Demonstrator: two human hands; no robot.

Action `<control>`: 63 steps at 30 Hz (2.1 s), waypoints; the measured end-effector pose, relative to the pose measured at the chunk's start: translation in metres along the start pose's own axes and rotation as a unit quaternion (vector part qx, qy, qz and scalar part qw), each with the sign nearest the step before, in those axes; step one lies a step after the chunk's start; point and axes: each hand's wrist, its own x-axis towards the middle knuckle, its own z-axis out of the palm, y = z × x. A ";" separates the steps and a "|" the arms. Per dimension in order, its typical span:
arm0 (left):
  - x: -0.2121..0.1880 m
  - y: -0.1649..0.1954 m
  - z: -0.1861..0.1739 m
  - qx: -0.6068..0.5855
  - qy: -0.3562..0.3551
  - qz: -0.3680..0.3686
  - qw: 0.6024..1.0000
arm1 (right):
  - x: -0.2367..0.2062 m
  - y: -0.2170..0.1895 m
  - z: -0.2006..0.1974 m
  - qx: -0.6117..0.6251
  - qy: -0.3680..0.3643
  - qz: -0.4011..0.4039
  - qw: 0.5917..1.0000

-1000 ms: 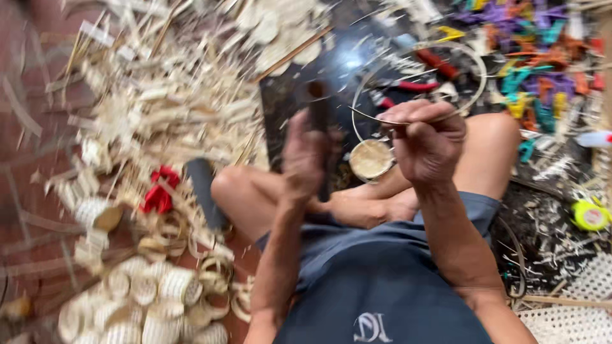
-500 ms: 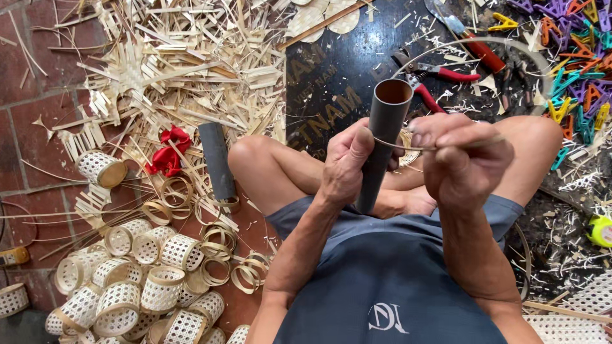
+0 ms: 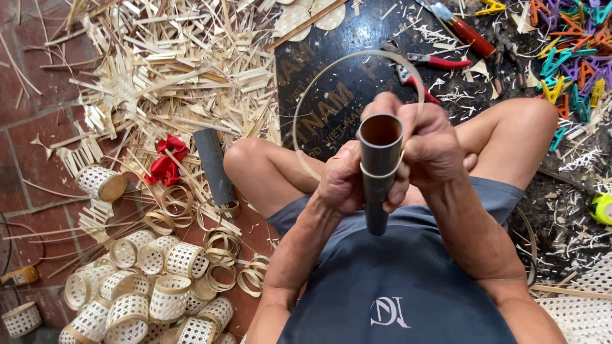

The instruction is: The person sits on the floor assembling woven bamboo basket bodies, fitting a round woven base into a perforated woven cylinder and pressing the pieces together. They bend thin bamboo rim strips around a gray plastic pipe to curve them, then fit and press the rim onto the basket edge, working on one basket at a time.

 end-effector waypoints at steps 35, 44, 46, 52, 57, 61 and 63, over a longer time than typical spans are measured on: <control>0.025 0.106 -0.216 0.934 0.216 -0.205 0.196 | -0.008 -0.102 -0.145 -0.667 0.110 0.353 0.647; -0.001 -0.008 -0.169 0.698 0.317 0.071 0.639 | -0.117 -0.065 -0.157 -0.643 -0.047 0.310 0.699; -0.008 -0.051 -0.155 0.629 0.333 0.033 0.701 | -0.134 -0.052 -0.160 -0.655 -0.060 0.226 0.718; -0.034 -0.119 -0.133 0.552 0.311 -0.036 0.773 | -0.118 -0.030 -0.179 -0.643 -0.105 0.207 0.730; -0.047 -0.111 -0.133 0.417 0.447 0.012 0.791 | -0.081 -0.043 -0.188 -0.684 -0.091 0.232 0.686; -0.047 -0.114 -0.120 0.503 0.344 -0.006 0.793 | -0.086 -0.022 -0.171 -0.654 -0.107 0.228 0.714; -0.047 -0.112 -0.113 0.672 0.303 0.017 0.676 | -0.089 -0.020 -0.168 -0.645 -0.099 0.215 0.726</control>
